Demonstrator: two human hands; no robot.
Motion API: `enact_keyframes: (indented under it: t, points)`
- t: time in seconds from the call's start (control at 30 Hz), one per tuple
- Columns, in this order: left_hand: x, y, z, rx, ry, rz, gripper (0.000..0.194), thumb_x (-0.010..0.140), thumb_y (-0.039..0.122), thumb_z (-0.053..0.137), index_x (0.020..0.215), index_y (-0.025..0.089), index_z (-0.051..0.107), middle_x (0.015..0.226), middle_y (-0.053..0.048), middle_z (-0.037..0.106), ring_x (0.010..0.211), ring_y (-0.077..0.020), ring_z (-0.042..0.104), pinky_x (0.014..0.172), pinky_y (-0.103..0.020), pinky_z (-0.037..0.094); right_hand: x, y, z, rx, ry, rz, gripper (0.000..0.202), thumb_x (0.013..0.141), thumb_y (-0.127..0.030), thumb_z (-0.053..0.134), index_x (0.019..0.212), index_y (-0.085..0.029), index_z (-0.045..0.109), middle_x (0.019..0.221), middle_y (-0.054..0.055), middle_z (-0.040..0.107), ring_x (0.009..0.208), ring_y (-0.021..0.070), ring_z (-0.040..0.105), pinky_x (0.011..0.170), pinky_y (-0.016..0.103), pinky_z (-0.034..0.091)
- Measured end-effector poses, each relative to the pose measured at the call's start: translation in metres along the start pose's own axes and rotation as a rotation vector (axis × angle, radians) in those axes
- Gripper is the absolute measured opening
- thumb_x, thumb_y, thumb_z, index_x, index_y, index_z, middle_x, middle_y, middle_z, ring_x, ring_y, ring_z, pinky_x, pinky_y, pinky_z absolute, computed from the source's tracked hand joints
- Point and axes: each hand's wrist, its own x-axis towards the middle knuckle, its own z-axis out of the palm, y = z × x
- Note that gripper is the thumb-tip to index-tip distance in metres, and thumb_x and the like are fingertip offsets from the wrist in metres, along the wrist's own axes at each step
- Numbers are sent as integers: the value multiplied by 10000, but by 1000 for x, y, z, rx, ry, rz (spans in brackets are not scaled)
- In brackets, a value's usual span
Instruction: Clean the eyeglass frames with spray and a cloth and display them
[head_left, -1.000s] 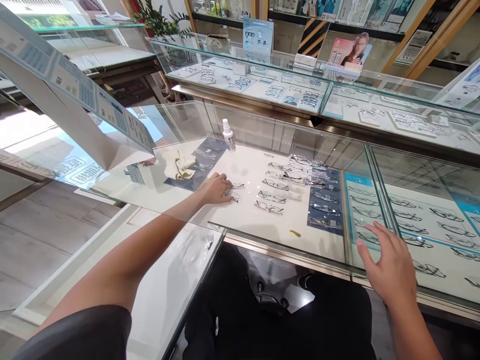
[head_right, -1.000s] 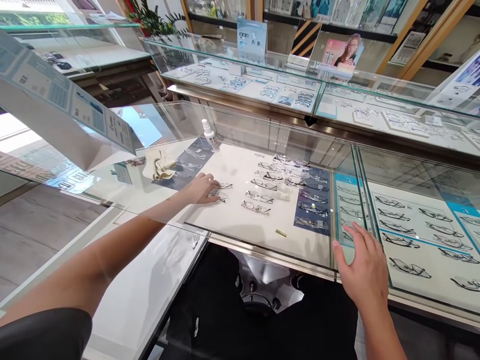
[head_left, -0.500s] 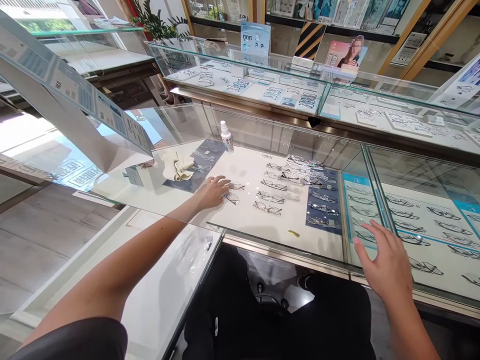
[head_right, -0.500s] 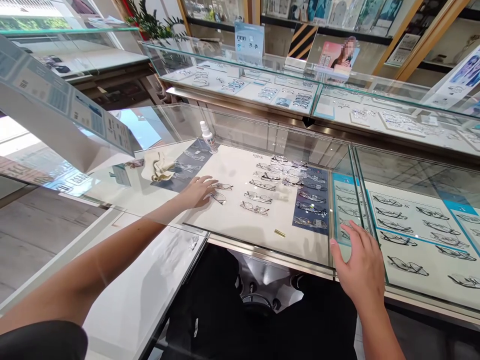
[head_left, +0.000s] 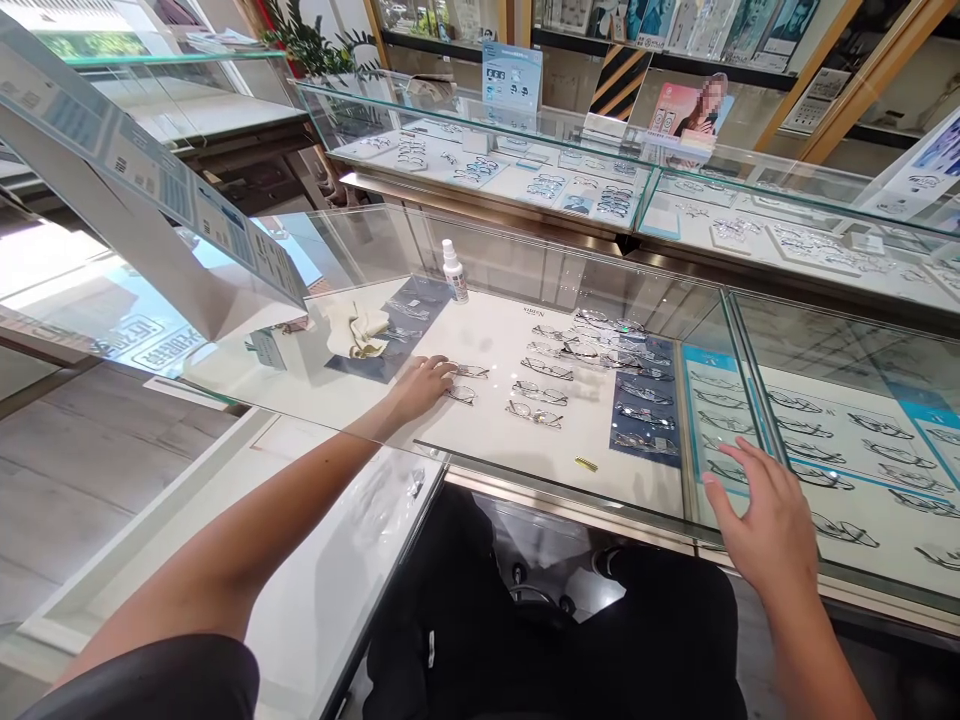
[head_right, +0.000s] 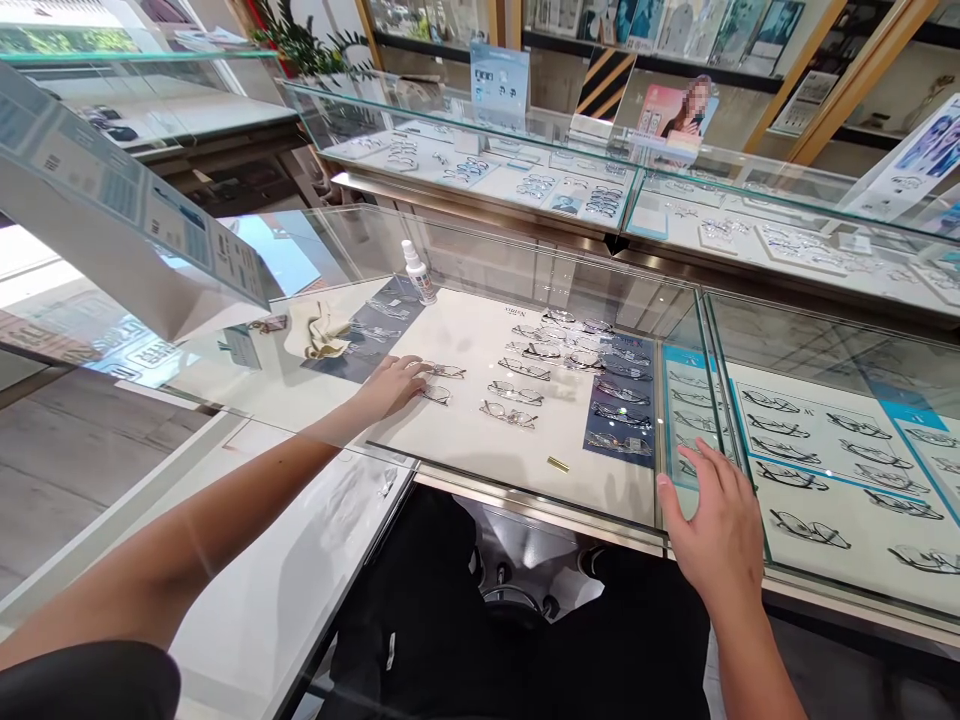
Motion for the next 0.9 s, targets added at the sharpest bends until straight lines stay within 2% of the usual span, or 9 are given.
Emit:
enact_keyframes:
  t: [0.2,0.4,0.47,0.57,0.67,0.73,0.8,0.87,0.9]
  points:
    - [4,8,-15,-26,2,-18,208,878,196,623,927,202,825,1448,-175,731,1392,-418,578,1089,-601,409,0,-2,-2,3,-29,19,472,1068,-575,521,1400,-269,662,1572,127,673,1410,433,627,1126,629,531]
    - [-13,30,-36,6,-8,-62,212,902,199,601,989,188,794,1015,-202,784,1057,-387,674,923,-541,467,1,-1,-1,9,-18,6,441,1058,-538,544,1388,-271,666,1552,129,684,1393,427,636,1124,631,531]
    - [-34,36,-43,-30,-107,-59,236,848,150,606,992,210,784,957,-167,798,1018,-370,705,899,-508,492,1,0,0,12,-13,-1,438,1059,-529,546,1392,-269,661,1552,132,683,1389,421,639,1131,629,527]
    - [-76,45,-61,-107,-383,-94,309,783,110,586,981,250,777,959,-103,819,934,-310,750,839,-426,528,2,0,1,14,-3,-11,435,1059,-520,550,1392,-264,662,1544,135,687,1399,418,634,1141,622,520]
    - [-116,63,-98,-234,-677,-136,364,722,109,554,940,276,792,1002,-73,832,948,-306,778,802,-412,553,2,-1,2,12,6,-3,431,1058,-516,547,1384,-259,666,1540,136,689,1403,420,629,1136,617,519]
    - [-134,82,-135,-335,-855,-168,324,646,144,573,838,286,791,928,-69,826,877,-338,783,778,-457,567,2,-2,2,15,9,3,432,1060,-516,544,1379,-252,666,1538,140,689,1402,418,627,1137,613,517]
    - [-142,105,-178,-538,-1008,-110,350,585,174,586,800,348,800,928,-12,836,885,-346,795,766,-468,582,2,-4,3,19,9,6,435,1067,-515,531,1383,-246,663,1543,143,686,1412,415,617,1144,609,512]
    - [-141,128,-223,-695,-1082,-72,464,632,215,588,943,464,826,847,50,825,853,-328,799,744,-452,605,2,-5,4,21,7,9,438,1076,-511,517,1388,-241,661,1551,144,681,1426,411,606,1150,605,510]
    - [-137,139,-244,-661,-1015,-39,467,688,243,579,987,498,831,855,59,829,837,-318,790,747,-446,619,2,-5,5,22,8,11,438,1079,-508,513,1391,-238,660,1554,144,680,1432,409,601,1152,604,510]
